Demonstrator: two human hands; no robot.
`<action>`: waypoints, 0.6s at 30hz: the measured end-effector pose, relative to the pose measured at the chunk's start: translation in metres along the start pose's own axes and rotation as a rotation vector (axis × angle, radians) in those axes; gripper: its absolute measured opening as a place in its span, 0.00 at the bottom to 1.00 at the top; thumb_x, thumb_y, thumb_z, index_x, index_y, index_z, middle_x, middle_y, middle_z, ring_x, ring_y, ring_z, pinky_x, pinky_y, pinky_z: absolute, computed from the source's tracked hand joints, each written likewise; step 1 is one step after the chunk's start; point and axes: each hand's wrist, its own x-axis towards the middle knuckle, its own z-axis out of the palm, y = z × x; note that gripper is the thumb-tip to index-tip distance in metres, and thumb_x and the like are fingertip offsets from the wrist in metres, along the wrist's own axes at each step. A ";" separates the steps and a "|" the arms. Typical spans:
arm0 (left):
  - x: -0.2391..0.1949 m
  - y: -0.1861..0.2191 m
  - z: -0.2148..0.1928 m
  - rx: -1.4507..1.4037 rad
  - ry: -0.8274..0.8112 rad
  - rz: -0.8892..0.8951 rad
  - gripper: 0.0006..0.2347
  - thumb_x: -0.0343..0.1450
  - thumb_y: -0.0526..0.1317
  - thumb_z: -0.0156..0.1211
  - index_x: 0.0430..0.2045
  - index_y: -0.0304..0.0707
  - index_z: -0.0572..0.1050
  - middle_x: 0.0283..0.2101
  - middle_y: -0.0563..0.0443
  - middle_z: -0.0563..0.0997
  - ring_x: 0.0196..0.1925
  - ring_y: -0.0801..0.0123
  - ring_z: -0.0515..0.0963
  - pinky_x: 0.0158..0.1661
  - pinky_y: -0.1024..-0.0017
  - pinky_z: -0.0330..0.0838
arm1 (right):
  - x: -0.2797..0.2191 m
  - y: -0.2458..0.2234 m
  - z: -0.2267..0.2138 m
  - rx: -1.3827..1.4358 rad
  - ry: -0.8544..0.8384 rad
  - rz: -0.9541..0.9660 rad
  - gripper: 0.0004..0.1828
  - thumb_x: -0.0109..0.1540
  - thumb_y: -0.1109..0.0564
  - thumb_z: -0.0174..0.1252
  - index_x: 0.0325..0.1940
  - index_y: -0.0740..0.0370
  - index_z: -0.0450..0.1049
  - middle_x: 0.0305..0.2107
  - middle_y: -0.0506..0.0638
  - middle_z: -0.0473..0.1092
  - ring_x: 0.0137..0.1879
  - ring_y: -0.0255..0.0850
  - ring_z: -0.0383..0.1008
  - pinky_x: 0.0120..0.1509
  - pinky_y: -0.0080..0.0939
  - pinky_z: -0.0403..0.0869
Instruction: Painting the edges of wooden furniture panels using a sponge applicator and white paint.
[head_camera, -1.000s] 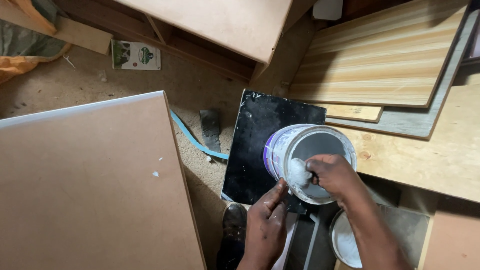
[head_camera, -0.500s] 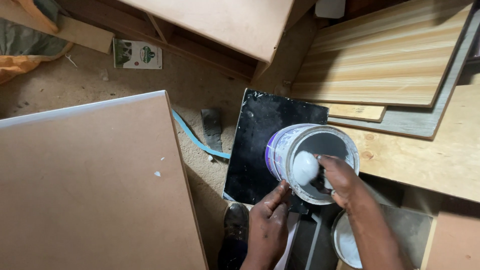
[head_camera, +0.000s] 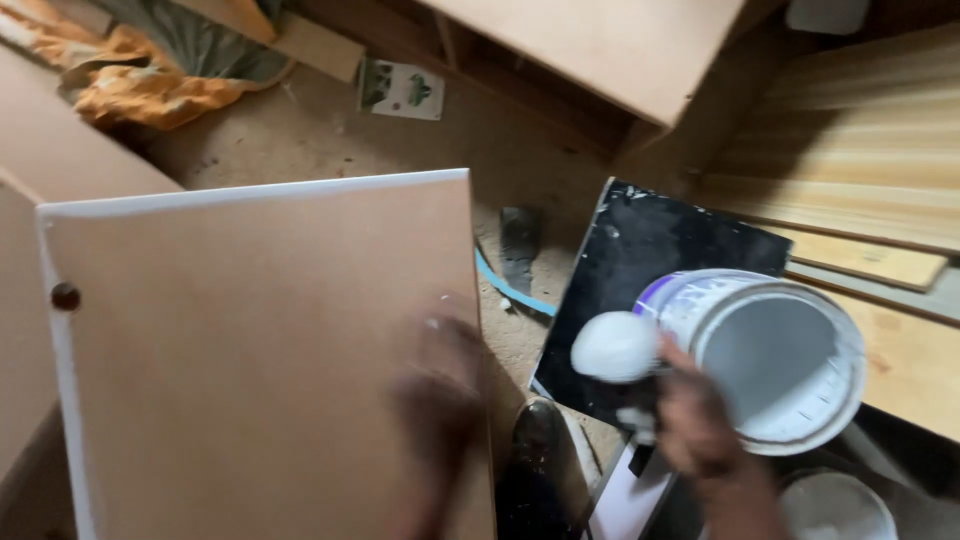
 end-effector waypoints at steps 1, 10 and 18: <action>0.013 -0.038 0.027 -0.654 -0.204 -0.449 0.02 0.70 0.32 0.53 0.32 0.34 0.70 0.38 0.40 0.73 0.40 0.53 0.71 0.44 0.62 0.63 | -0.002 0.002 0.034 0.013 0.011 0.085 0.39 0.56 0.53 0.50 0.72 0.64 0.63 0.53 0.62 0.72 0.50 0.55 0.73 0.50 0.52 0.70; -0.021 -0.089 0.084 -1.057 -1.039 -0.802 0.46 0.68 0.69 0.44 0.74 0.30 0.48 0.79 0.32 0.45 0.80 0.43 0.38 0.70 0.38 0.33 | 0.028 0.038 0.156 0.013 -0.008 -0.137 0.14 0.63 0.48 0.58 0.46 0.57 0.67 0.31 0.48 0.64 0.34 0.33 0.60 0.39 0.35 0.62; -0.025 -0.089 0.083 -1.026 -1.079 -0.679 0.54 0.62 0.76 0.46 0.75 0.31 0.45 0.79 0.33 0.42 0.80 0.41 0.36 0.68 0.33 0.34 | 0.059 0.026 0.147 -0.385 -0.285 -0.359 0.13 0.61 0.44 0.52 0.45 0.50 0.65 0.32 0.42 0.65 0.35 0.30 0.61 0.38 0.36 0.64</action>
